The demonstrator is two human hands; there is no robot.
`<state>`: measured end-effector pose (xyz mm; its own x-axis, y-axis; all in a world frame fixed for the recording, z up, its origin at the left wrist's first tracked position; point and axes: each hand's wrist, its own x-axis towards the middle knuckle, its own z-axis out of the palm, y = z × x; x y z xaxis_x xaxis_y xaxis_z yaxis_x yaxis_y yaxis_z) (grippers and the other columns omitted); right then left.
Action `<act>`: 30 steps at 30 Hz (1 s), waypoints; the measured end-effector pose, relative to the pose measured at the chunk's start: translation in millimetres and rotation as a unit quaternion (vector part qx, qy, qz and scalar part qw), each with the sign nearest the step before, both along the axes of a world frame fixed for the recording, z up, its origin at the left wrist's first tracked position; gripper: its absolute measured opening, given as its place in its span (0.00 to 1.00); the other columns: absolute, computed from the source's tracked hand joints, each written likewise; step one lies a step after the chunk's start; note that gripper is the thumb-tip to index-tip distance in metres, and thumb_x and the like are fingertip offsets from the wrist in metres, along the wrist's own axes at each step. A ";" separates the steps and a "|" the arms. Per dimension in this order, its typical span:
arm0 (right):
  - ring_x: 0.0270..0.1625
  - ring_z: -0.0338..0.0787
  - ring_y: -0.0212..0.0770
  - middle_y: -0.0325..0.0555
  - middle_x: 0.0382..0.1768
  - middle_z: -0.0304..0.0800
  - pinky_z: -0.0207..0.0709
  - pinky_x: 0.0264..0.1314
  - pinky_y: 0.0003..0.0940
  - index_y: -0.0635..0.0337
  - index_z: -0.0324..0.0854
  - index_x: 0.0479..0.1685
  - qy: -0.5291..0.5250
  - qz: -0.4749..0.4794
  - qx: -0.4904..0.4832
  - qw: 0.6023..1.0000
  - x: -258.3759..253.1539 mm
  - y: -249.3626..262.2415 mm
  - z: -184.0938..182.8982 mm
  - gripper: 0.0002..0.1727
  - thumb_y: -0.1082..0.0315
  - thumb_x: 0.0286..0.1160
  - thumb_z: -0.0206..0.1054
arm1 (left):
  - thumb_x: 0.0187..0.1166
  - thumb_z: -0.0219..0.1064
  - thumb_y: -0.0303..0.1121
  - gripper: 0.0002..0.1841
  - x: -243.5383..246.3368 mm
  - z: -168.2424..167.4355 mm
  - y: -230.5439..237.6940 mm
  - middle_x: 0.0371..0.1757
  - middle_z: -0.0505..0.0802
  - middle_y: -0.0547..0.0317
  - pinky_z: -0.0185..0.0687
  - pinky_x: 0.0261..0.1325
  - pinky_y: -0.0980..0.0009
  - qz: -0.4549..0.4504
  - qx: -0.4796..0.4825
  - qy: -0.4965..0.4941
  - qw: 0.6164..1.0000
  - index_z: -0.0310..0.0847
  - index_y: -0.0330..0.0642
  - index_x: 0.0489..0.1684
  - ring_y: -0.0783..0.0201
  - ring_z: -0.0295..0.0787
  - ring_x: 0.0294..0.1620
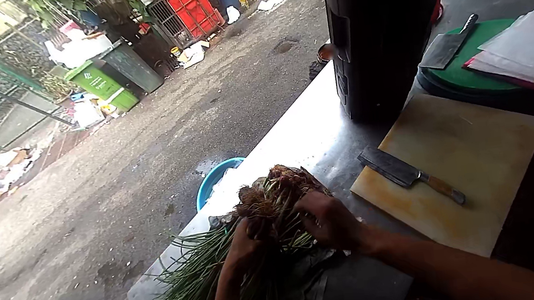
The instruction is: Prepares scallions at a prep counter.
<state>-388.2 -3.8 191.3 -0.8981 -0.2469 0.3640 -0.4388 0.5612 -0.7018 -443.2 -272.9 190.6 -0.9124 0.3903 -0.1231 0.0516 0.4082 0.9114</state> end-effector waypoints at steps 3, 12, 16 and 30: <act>0.77 0.81 0.49 0.46 0.71 0.86 0.74 0.78 0.51 0.52 0.82 0.69 -0.004 0.047 0.148 0.988 37.5 -40.2 -35.1 0.18 0.62 0.86 0.57 | 0.55 0.83 0.39 0.22 -6.0 -3.8 4.8 0.39 0.94 0.60 0.91 0.48 0.63 -0.004 -0.046 -0.002 0.999 0.84 0.43 0.48 0.64 0.93 0.41; 0.67 0.84 0.59 0.56 0.58 0.87 0.73 0.72 0.60 0.56 0.81 0.64 -0.115 0.143 0.194 0.964 4.8 -41.0 -78.3 0.22 0.50 0.85 0.62 | 0.52 0.83 0.39 0.24 -6.6 16.7 -30.2 0.40 0.96 0.49 0.93 0.47 0.57 0.068 0.020 0.009 0.997 0.84 0.38 0.48 0.53 0.96 0.41; 0.79 0.78 0.52 0.49 0.75 0.81 0.72 0.78 0.55 0.45 0.75 0.80 -0.044 0.103 0.116 0.987 -2.6 -56.5 -58.5 0.28 0.54 0.79 0.69 | 0.55 0.84 0.41 0.26 -8.6 25.5 -42.8 0.42 0.96 0.47 0.93 0.48 0.57 0.083 0.045 0.025 0.995 0.83 0.38 0.50 0.53 0.95 0.42; 0.74 0.84 0.61 0.55 0.79 0.79 0.79 0.65 0.61 0.53 0.86 0.69 0.162 0.050 0.268 0.948 4.0 -87.5 -162.0 0.26 0.78 0.70 0.65 | 0.61 0.81 0.24 0.26 15.7 68.3 -23.5 0.51 0.93 0.50 0.89 0.59 0.59 0.035 -0.025 0.100 0.994 0.82 0.36 0.62 0.62 0.91 0.52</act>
<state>-384.2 -91.3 29.4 -0.7221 -0.5529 0.4157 -0.6533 0.7427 -0.1470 -427.5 -296.5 258.9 -0.9452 0.3232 0.0465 0.2004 0.4618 0.8641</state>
